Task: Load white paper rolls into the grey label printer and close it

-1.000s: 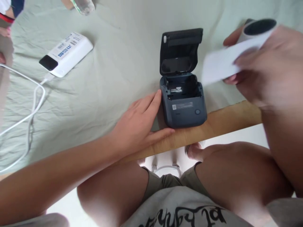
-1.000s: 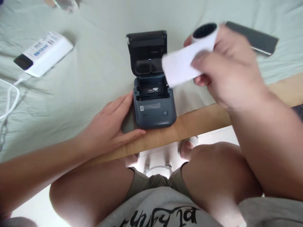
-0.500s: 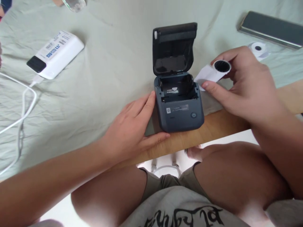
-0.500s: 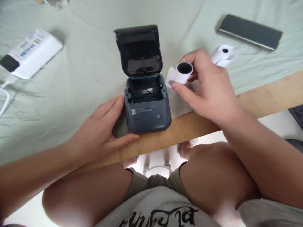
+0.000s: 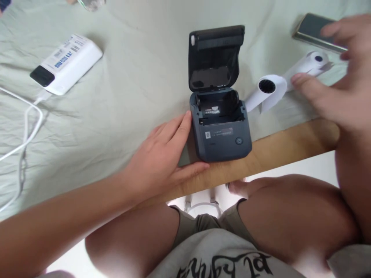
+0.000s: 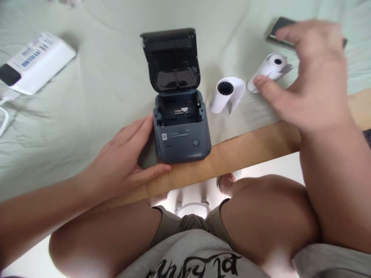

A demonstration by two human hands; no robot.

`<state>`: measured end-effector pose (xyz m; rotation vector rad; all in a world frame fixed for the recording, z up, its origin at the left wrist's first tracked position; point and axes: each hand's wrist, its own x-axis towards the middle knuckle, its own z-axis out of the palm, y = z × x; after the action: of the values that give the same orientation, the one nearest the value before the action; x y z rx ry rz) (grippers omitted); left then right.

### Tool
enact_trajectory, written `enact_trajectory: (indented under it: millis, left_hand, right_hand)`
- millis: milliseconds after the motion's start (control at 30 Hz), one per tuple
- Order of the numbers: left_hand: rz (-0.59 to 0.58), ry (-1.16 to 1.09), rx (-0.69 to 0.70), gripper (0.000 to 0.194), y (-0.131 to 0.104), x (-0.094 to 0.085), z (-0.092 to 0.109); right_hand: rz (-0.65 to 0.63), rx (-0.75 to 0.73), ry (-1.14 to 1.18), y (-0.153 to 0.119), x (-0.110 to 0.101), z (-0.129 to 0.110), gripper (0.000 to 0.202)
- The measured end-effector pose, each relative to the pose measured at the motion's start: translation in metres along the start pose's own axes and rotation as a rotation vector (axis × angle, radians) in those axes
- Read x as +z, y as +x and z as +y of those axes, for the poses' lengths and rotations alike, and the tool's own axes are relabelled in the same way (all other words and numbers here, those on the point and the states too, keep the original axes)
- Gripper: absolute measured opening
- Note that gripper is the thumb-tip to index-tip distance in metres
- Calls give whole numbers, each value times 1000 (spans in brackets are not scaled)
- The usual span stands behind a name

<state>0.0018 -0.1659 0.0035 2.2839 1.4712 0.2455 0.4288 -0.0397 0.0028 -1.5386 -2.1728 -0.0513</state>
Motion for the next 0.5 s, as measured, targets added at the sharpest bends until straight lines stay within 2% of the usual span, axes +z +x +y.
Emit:
enact_trajectory:
  millis: [67, 167, 300, 400, 500]
  left_hand:
    - [-30, -6, -15, 108, 1, -1, 0]
    - [2, -21, 3, 109, 2, 0, -2]
    - [-32, -54, 35, 111, 2, 0, -3]
    - [-37, -23, 0, 109, 2, -2, 0]
    - [-27, -2, -11, 110, 2, -3, 2]
  right_hand:
    - [-44, -1, -40, 5, 8, 16, 124]
    - [-55, 38, -59, 5, 13, 26, 123]
    - [-36, 47, -54, 1, 16, 26, 115]
    - [-13, 88, -25, 1, 18, 25, 109]
    - [65, 98, 17, 1, 19, 26, 115]
